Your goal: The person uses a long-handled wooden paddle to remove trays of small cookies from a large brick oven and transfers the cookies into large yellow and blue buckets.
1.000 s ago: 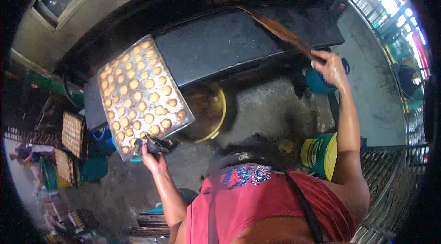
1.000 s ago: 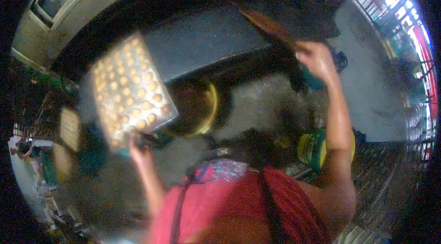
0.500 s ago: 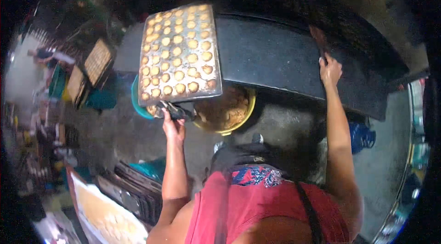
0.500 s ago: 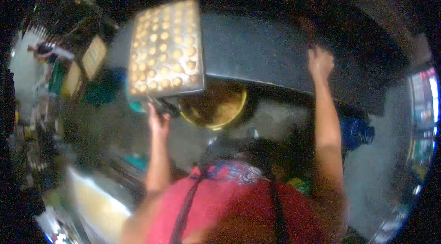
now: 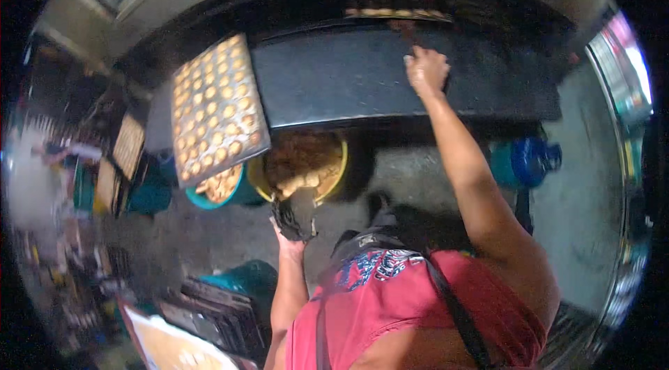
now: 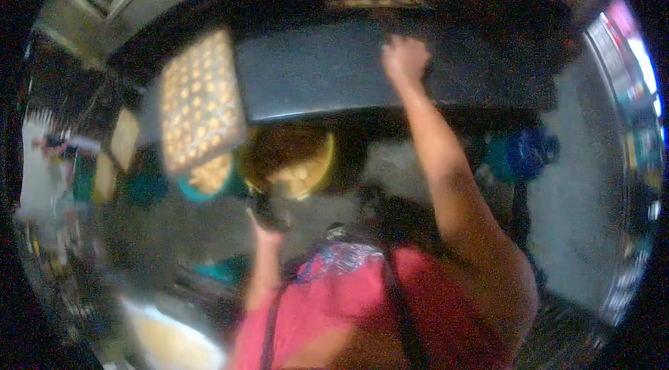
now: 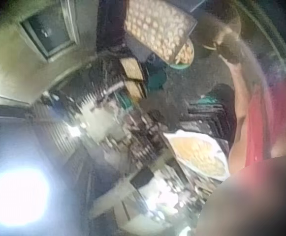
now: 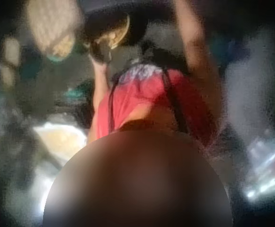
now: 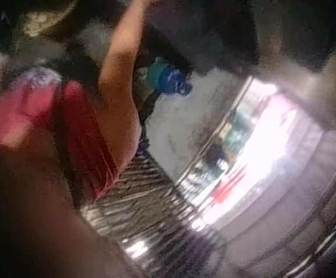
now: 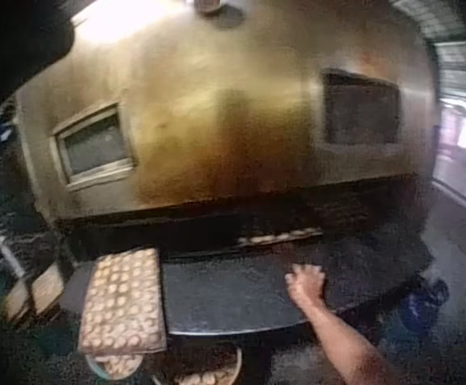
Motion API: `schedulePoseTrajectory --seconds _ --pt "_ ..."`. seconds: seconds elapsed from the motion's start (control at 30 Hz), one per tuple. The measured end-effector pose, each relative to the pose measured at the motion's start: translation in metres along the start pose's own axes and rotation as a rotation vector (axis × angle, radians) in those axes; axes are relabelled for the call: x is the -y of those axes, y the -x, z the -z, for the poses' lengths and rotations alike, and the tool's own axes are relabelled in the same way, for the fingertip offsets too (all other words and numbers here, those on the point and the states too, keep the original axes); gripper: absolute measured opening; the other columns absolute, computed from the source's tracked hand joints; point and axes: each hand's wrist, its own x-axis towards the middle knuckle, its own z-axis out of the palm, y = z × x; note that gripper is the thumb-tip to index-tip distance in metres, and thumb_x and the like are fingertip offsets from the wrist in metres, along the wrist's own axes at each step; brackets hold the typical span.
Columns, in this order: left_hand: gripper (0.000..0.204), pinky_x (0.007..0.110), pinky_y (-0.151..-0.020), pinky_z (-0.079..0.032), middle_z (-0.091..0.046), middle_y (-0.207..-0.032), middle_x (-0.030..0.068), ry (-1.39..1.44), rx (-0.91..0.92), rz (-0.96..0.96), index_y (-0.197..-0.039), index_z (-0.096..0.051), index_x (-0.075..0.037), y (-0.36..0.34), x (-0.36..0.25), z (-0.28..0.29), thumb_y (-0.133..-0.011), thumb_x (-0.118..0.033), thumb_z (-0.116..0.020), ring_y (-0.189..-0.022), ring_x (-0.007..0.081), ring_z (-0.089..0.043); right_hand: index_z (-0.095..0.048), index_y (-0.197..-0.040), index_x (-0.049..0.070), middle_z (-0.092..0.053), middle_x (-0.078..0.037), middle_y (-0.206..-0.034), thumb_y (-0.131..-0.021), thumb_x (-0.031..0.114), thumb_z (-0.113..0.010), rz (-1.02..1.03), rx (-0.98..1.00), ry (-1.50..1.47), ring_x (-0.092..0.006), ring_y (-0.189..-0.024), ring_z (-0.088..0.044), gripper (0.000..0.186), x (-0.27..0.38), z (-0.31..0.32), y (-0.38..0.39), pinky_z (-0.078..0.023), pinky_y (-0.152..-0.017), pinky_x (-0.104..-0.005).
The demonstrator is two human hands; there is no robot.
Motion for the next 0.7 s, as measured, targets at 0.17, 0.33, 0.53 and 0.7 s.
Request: schedulePoseTrajectory --seconds 0.17,0.33,0.53,0.7 --pt "0.065 0.039 -0.086 -0.051 -0.058 -0.118 0.01 -0.076 0.28 0.145 -0.124 -0.053 -0.008 -0.037 0.03 -0.069 -0.084 -0.059 -0.055 -0.103 0.0249 -0.057 -0.06 -0.12 0.015 -0.057 -0.016 -0.116 -0.084 0.031 -0.062 -0.048 0.089 -0.031 -0.0348 -0.11 -0.048 0.04 -0.021 0.053 0.076 -0.04 -0.089 -0.0496" --pt "0.063 0.046 -0.089 -0.05 -0.058 -0.122 0.0135 -0.121 0.305 0.325 -0.126 -0.052 -0.008 -0.059 0.064 -0.114 -0.088 -0.058 -0.047 -0.106 0.0319 -0.058 -0.055 -0.122 0.012 -0.051 -0.017 -0.122 -0.081 0.024 -0.067 0.038 0.117 -0.189 -0.0382 -0.111 -0.046 0.044 -0.067 0.1 0.189 -0.042 -0.094 -0.0449" --pt "0.046 0.043 -0.09 -0.047 -0.063 -0.109 0.0082 -0.298 0.138 0.287 -0.111 -0.059 -0.011 -0.056 0.125 -0.121 -0.092 -0.051 -0.046 -0.099 0.0249 -0.06 -0.04 -0.131 0.003 -0.052 -0.022 -0.121 -0.068 0.022 -0.073 -0.078 0.357 -0.226 -0.0391 -0.108 -0.051 0.074 -0.126 0.181 0.277 -0.046 -0.09 -0.0452" --pt "0.046 0.035 -0.083 -0.047 -0.062 -0.105 0.0073 -0.746 0.076 -0.21 -0.116 -0.054 -0.005 -0.022 0.187 -0.141 -0.087 -0.04 -0.063 -0.093 0.0183 -0.058 -0.051 -0.12 -0.002 -0.065 -0.023 -0.101 -0.055 0.02 -0.08 -0.336 0.729 -0.367 -0.0347 -0.097 -0.064 0.075 -0.167 0.204 0.295 -0.05 -0.085 -0.0425"
